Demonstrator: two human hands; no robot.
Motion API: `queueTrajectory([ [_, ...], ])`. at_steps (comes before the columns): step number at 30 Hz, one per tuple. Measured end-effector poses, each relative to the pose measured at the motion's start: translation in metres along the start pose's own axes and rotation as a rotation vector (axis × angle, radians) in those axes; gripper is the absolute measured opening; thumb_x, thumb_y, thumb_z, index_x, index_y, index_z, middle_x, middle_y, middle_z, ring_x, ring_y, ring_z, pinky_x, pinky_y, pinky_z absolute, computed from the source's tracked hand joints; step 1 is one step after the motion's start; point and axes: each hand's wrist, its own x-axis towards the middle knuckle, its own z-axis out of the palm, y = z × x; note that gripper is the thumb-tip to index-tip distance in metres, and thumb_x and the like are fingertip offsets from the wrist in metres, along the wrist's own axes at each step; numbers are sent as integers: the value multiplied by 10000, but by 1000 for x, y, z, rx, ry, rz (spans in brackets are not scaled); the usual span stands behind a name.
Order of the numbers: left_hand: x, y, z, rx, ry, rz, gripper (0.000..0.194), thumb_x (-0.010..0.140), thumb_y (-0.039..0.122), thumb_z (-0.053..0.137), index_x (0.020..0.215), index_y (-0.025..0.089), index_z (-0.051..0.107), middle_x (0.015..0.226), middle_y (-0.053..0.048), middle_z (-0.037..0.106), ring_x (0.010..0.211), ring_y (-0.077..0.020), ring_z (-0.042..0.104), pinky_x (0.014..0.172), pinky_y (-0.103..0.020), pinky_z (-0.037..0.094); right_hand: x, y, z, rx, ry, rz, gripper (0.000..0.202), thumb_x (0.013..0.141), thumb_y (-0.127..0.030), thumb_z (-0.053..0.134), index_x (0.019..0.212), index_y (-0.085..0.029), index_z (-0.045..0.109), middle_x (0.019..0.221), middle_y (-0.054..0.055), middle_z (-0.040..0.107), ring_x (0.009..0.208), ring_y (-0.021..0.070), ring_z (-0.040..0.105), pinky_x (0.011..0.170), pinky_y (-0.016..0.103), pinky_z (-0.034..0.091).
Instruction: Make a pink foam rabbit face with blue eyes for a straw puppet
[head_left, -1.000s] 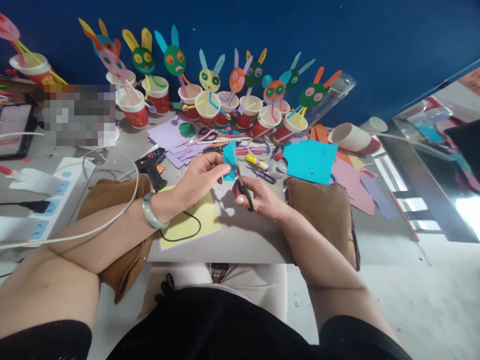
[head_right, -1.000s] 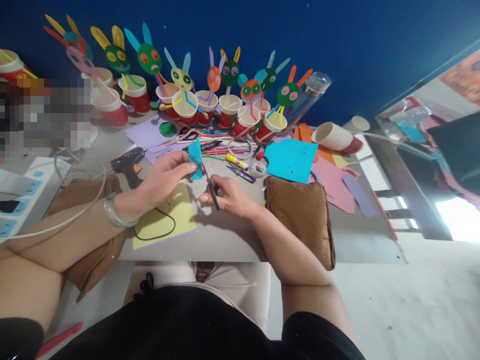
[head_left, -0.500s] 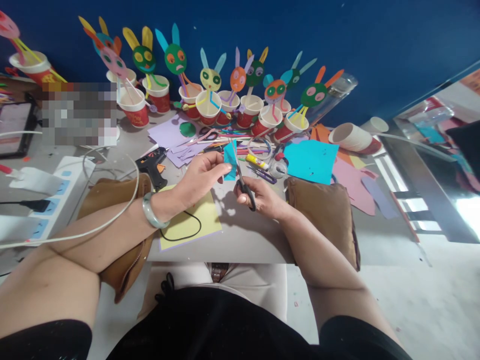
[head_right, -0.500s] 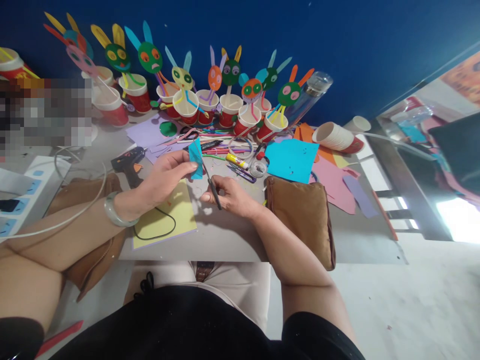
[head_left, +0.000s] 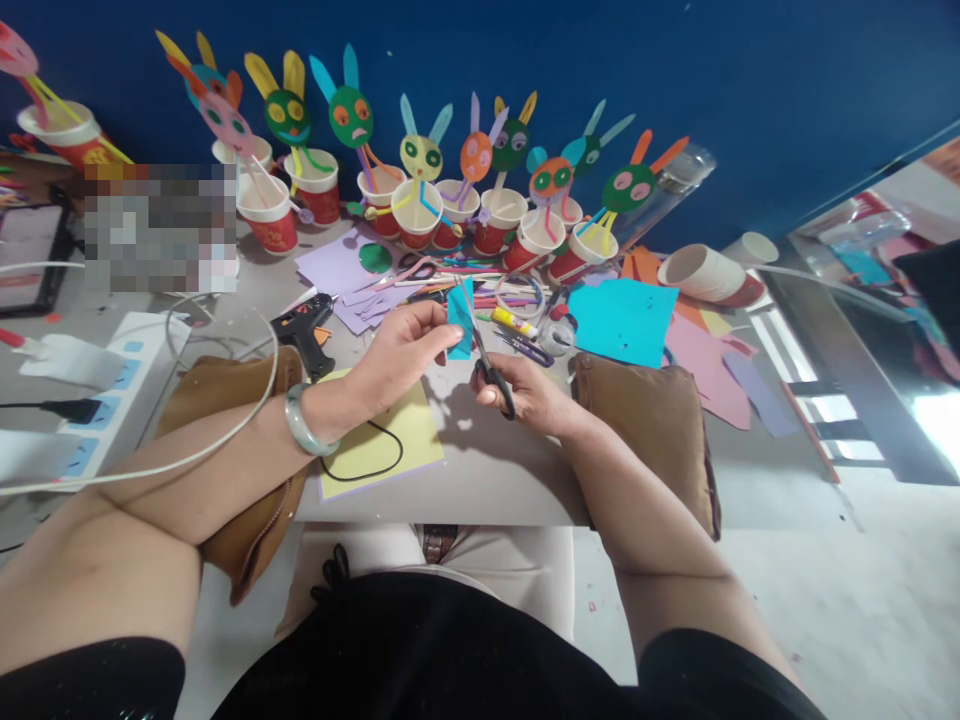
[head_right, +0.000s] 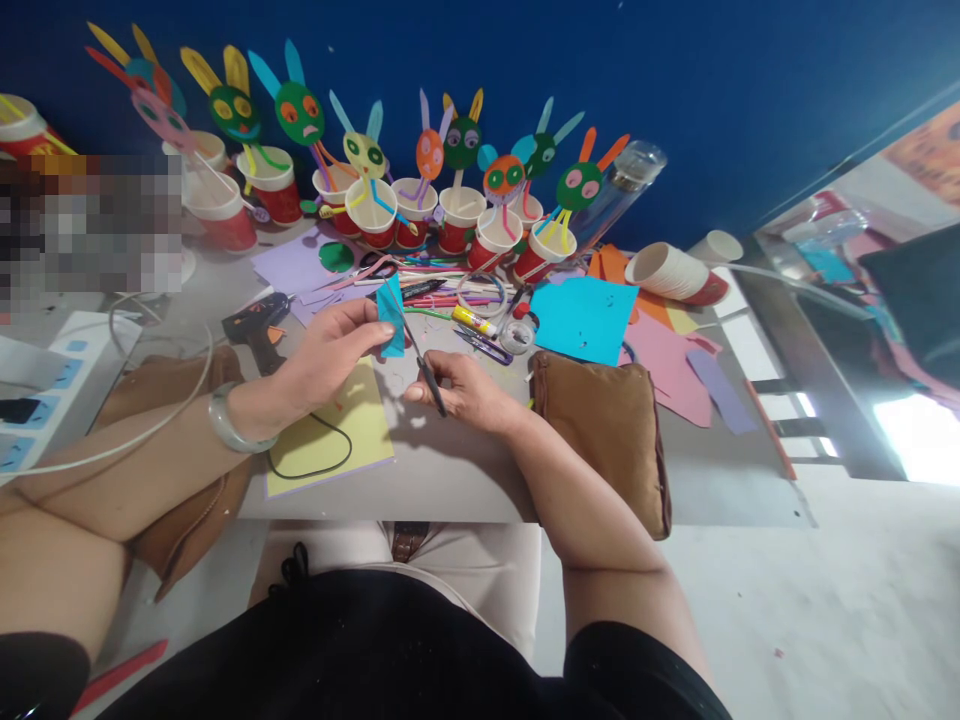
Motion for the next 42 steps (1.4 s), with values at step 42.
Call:
queueTrajectory([
  [42,0,-2,-1,43,-4,67,243,859,268,654,678,213,502,671,8,595,635,-114,484,615,-276,392,-2,-2,-9,-30,-29,33,776,692,-956,661,720,-185,575,672,-13,544,656,133,454,611,284,358],
])
